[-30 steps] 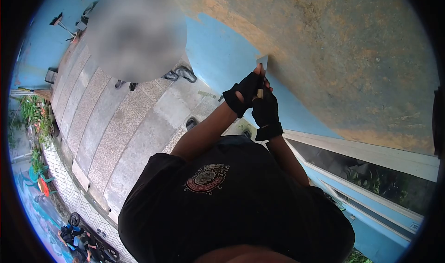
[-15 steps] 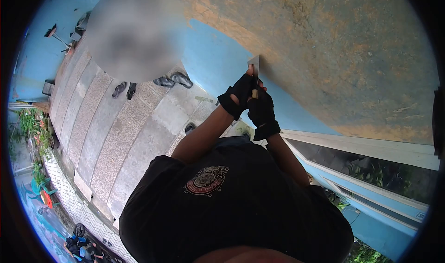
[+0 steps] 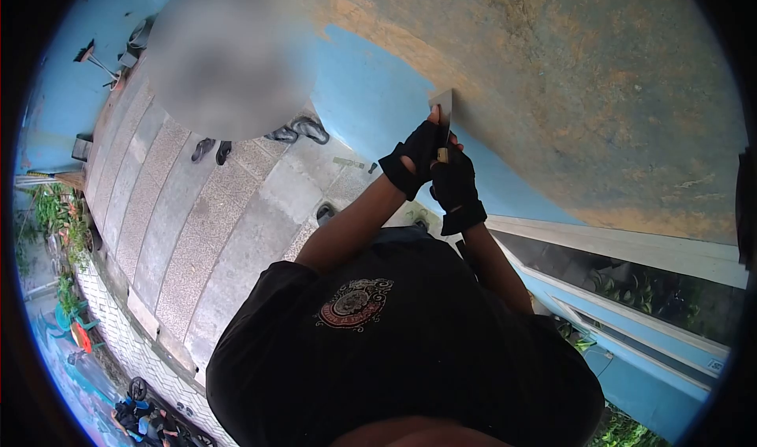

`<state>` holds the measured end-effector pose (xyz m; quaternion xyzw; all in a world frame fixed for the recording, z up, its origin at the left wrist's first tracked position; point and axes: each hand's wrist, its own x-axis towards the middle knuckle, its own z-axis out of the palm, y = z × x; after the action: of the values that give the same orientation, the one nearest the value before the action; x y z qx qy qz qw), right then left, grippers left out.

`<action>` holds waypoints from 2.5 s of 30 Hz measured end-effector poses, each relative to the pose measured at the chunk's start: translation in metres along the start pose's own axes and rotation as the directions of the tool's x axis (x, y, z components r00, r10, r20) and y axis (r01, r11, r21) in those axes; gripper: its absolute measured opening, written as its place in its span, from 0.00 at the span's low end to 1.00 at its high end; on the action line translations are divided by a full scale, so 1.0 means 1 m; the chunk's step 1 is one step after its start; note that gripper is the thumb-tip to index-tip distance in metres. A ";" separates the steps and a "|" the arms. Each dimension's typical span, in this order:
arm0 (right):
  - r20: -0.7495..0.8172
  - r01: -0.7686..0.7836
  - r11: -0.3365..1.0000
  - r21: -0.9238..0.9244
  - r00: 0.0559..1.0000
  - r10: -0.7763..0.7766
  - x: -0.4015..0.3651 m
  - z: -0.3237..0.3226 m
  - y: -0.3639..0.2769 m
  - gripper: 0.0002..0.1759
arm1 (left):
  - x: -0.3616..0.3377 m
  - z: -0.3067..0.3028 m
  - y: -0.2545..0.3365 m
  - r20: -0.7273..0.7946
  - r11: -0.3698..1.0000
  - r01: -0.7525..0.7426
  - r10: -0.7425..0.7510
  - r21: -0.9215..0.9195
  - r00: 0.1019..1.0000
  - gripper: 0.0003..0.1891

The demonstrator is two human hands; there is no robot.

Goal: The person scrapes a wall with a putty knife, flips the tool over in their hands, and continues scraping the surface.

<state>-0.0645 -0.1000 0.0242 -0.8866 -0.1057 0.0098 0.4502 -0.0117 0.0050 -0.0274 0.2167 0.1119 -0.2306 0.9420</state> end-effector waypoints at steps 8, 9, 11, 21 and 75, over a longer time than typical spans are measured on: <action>0.005 -0.012 0.999 0.044 1.000 0.012 -0.003 0.008 0.012 0.14 | -0.003 -0.001 -0.003 0.062 1.000 0.008 -0.007 -0.016 0.998 0.25; 0.040 0.037 0.993 -0.112 0.999 -0.033 -0.001 0.014 0.020 0.13 | -0.005 -0.001 0.002 0.016 1.000 -0.014 0.014 0.017 1.000 0.25; -0.005 0.074 0.982 -0.175 0.997 -0.076 -0.002 0.016 0.014 0.08 | -0.015 0.007 0.007 -0.024 0.998 -0.028 0.030 0.056 0.999 0.26; 0.003 -0.087 0.989 0.116 0.996 0.088 -0.001 0.020 0.012 0.10 | -0.014 0.006 0.010 0.031 1.000 -0.001 0.000 0.026 1.000 0.25; 0.084 -0.408 0.673 0.617 0.885 0.459 -0.148 0.123 -0.050 0.09 | -0.254 -0.110 0.038 -0.056 0.695 0.088 -0.068 0.714 0.996 0.18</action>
<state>-0.2316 -0.0023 -0.0208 -0.6883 0.1344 0.1156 0.7035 -0.2263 0.1843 -0.0320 0.5635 0.0345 -0.2927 0.7717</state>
